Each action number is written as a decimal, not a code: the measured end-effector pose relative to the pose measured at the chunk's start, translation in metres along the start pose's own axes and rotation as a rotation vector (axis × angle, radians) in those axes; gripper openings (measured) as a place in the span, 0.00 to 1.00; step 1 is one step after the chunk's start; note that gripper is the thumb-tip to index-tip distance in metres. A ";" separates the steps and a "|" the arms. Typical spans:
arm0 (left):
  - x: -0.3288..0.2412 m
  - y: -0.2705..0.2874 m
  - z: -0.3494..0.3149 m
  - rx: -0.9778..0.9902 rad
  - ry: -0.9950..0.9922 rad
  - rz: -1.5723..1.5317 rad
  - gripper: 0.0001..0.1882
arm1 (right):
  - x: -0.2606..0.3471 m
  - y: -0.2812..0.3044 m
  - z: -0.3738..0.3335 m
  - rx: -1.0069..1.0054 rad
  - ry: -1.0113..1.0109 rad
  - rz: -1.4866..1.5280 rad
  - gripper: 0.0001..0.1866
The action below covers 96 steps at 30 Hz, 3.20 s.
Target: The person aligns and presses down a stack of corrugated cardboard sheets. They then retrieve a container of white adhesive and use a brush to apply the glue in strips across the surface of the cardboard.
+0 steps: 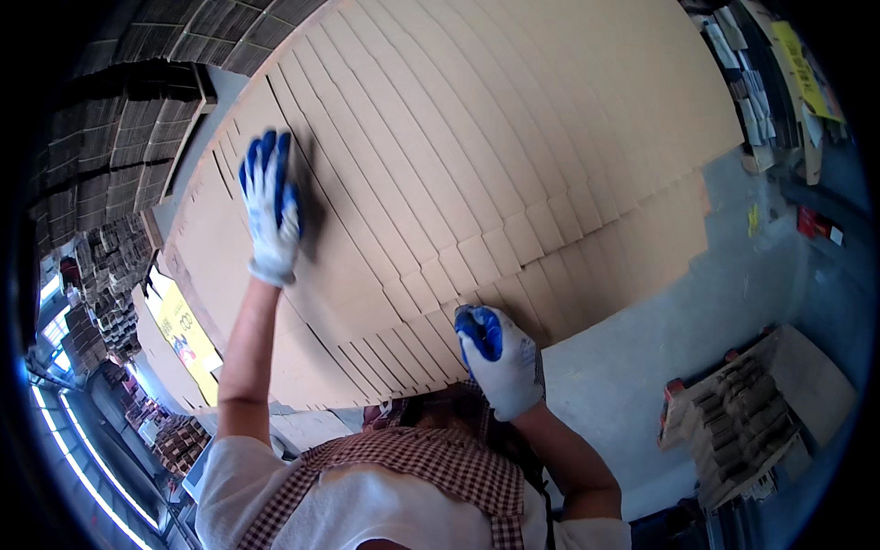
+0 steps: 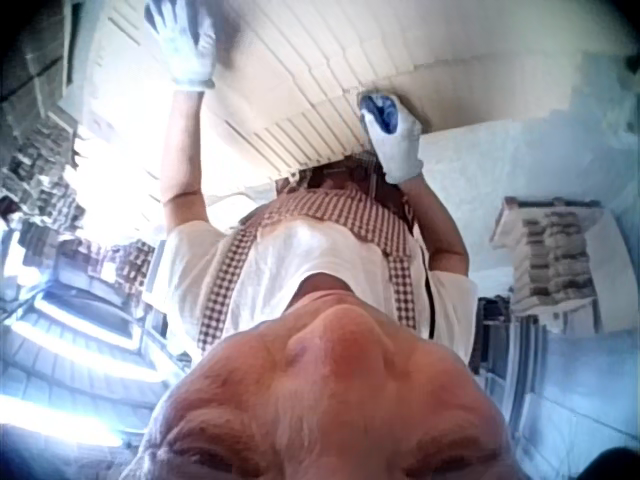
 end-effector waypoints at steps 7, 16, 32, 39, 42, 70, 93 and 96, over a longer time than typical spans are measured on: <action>0.042 -0.042 0.102 -0.092 -0.036 0.154 0.30 | -0.015 0.012 0.000 -0.003 -0.075 0.062 0.16; 0.068 -0.082 0.162 -0.080 0.066 0.115 0.30 | 0.008 0.013 0.026 0.028 0.104 -0.048 0.16; 0.057 -0.089 0.210 0.014 0.111 0.138 0.31 | 0.006 0.047 0.042 0.158 0.070 -0.047 0.14; 0.044 -0.099 0.228 0.031 0.255 -0.169 0.26 | 0.002 0.058 0.062 0.148 0.110 -0.016 0.14; 0.045 -0.096 0.226 0.011 0.235 -0.175 0.25 | 0.009 0.063 0.066 0.244 0.098 -0.078 0.13; 0.028 -0.059 0.235 0.159 0.597 -0.362 0.20 | 0.032 0.097 0.091 -0.017 0.644 -0.993 0.30; 0.021 -0.041 0.172 -0.047 0.124 -0.070 0.23 | 0.120 0.096 0.143 -0.059 0.748 -0.718 0.23; -0.011 -0.043 0.148 0.071 -0.065 0.100 0.28 | 0.159 0.079 0.183 -0.123 0.850 -0.729 0.24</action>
Point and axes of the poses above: each hand's wrist, its own z-axis towards the middle knuckle, its own y-axis out of the back of the hand, x = y × z, the point moved 3 cm from there along z, towards the middle knuckle, and after that the axes turned 3 degrees about -y, right-handed, at the moved point
